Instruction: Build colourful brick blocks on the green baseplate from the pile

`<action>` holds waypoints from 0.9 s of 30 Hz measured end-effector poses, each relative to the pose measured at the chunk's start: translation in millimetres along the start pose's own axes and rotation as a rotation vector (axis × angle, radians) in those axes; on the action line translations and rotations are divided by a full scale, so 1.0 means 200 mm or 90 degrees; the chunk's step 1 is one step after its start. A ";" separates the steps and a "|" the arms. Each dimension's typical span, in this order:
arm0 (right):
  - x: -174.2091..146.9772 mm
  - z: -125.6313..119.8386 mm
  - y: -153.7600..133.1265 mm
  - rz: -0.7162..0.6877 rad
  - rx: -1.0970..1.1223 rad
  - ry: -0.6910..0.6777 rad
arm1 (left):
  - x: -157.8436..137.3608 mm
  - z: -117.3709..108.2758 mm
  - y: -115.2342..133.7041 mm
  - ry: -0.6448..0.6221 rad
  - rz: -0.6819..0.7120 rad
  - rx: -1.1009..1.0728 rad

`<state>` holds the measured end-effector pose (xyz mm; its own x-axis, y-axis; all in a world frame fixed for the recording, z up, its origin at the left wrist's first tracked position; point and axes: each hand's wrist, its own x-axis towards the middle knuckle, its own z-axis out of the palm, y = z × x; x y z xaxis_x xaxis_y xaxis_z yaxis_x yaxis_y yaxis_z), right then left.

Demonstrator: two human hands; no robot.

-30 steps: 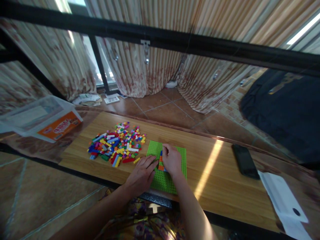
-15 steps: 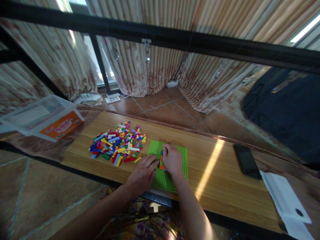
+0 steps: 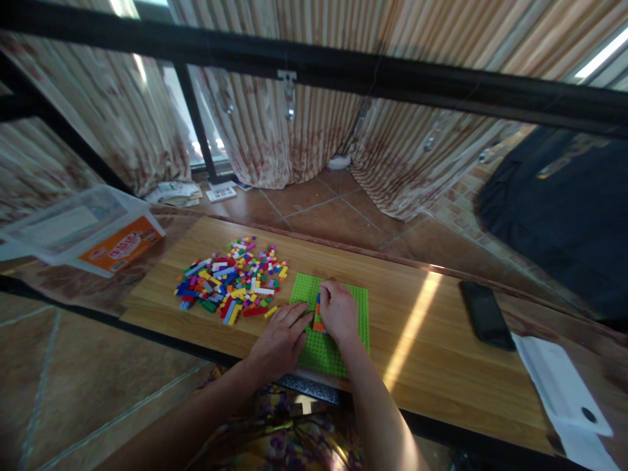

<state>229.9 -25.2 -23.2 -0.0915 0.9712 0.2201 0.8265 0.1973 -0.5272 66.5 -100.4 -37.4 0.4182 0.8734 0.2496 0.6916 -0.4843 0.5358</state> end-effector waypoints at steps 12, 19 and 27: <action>-0.02 -0.03 0.03 0.062 0.221 0.132 | 0.00 -0.03 0.01 -0.003 -0.003 0.028; -0.19 -0.33 0.47 0.162 0.007 0.441 | 0.01 -0.01 -0.03 0.046 0.050 0.112; -0.23 -0.80 1.17 0.495 -0.274 0.324 | 0.02 0.01 -0.09 0.108 0.118 0.160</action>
<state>515.9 -45.5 -26.0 0.7184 0.6182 0.3189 0.6953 -0.6247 -0.3554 57.9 -88.8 -47.8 0.4606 0.7558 0.4654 0.7456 -0.6139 0.2591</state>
